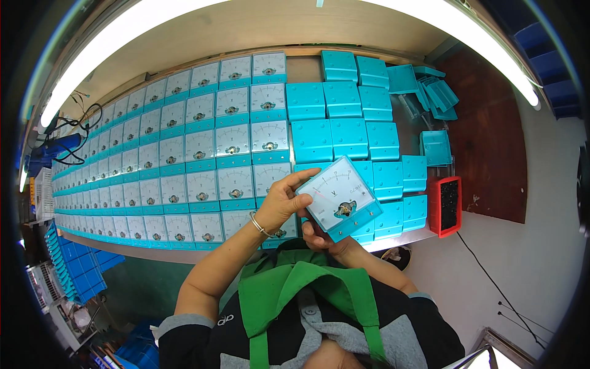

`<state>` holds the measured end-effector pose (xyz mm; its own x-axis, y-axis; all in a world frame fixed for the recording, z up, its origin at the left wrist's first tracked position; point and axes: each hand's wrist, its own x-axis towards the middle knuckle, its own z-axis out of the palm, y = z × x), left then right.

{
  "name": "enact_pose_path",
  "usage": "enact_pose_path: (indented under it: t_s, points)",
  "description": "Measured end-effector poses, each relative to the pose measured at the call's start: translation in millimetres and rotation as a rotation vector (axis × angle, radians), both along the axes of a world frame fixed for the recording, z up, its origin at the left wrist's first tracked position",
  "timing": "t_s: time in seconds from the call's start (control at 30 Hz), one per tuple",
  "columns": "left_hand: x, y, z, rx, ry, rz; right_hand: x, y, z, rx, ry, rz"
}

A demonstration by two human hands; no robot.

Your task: The person assembles teal-colored electrical meters on a workbench. They pick up a meter unit, use a screwdriver to tighten a screw on the front face, and then place the unit into a stack of completed meters. The process is repeated for multiple units.

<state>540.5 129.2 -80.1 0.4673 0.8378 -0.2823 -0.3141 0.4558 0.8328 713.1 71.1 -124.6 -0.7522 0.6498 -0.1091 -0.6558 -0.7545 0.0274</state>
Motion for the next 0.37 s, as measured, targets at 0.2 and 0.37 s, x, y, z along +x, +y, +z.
enact_pose_path:
  t_s: [0.2, 0.37]
  points:
    - [1, 7, -14, 0.173, 0.007, 0.104, 0, 28, 10, -0.106, 0.030, -0.011]
    - [-29, 24, -35, -0.167, 0.249, 0.151, 10, 110, 17, 0.075, -0.896, -0.136]
